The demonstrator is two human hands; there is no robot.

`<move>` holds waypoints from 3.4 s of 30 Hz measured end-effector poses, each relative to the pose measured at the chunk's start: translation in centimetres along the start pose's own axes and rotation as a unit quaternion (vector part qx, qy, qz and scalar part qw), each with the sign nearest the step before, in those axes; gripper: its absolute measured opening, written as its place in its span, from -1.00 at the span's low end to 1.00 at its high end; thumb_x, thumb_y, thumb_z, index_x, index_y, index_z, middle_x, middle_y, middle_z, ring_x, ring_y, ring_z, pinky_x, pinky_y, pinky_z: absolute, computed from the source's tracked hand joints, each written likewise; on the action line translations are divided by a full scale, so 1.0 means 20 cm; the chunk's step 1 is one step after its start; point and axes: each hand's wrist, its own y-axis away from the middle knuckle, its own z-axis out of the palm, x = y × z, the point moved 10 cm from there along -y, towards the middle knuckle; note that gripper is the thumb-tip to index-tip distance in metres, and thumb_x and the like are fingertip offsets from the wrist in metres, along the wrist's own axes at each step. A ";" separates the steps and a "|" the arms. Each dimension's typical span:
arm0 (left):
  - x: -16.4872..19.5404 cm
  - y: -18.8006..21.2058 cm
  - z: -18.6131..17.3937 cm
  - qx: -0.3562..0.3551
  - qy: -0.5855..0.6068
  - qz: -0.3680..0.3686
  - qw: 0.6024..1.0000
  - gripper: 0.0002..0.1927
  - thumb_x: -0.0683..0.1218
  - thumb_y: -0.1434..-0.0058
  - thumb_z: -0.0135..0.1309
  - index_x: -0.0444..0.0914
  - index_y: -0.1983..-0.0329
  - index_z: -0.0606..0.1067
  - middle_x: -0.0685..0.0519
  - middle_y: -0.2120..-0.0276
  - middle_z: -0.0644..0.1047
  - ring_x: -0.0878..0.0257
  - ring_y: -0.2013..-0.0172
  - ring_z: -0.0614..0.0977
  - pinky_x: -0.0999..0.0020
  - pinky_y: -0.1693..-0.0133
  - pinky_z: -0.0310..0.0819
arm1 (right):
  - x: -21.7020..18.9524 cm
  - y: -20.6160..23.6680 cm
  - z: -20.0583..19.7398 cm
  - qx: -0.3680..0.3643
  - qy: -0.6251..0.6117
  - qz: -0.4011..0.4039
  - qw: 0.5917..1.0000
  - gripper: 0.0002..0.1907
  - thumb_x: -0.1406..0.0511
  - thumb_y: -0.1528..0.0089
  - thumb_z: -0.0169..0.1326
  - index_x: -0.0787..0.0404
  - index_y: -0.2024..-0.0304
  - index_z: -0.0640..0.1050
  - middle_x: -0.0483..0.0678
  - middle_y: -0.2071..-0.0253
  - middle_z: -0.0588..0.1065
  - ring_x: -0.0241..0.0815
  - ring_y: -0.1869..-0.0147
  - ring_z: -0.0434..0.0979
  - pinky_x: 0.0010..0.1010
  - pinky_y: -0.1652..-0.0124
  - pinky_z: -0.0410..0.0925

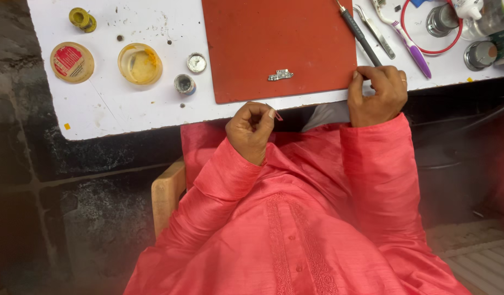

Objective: The person works on a small metal jewelry component at a workbench. They scrub it with a toothbrush, apply material from small containers, manipulate it with tweezers, and use a pen-shaped electric tool on it, turning the piece repeatedly while working on the red mat.

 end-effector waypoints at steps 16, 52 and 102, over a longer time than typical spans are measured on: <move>-0.01 -0.01 -0.02 0.004 -0.033 -0.006 0.999 -0.97 -0.24 -0.35 0.15 -0.32 0.22 0.54 0.22 0.43 0.48 0.54 0.46 0.35 0.62 0.40 0.25 | 0.03 -0.07 0.09 -0.031 0.058 0.072 0.995 -0.97 0.41 -0.22 0.27 0.22 0.29 0.70 -0.05 0.34 0.53 -0.01 0.18 0.47 -0.16 0.14 0.37; -0.03 -0.03 -0.03 -0.002 -0.034 -0.004 0.999 -0.99 -0.24 -0.36 0.14 -0.30 0.21 0.54 0.19 0.39 0.53 0.56 0.45 0.38 0.64 0.41 0.26 | 0.12 -0.07 0.07 -0.069 -0.018 0.060 0.996 -0.89 0.45 -0.25 0.24 0.24 0.19 0.72 0.01 0.34 0.52 -0.14 0.31 0.46 -0.31 0.34 0.33; 0.62 0.08 -0.61 0.312 -0.356 0.281 0.835 -0.40 -0.29 -0.15 0.25 -0.28 -0.25 0.33 0.02 -0.05 0.41 0.26 0.17 0.44 0.37 0.08 0.39 | -0.58 0.14 0.04 -0.084 -0.388 0.059 0.916 -0.83 0.59 -0.30 0.19 0.38 0.07 0.60 0.06 0.17 0.55 -0.26 0.16 0.57 -0.52 0.15 0.45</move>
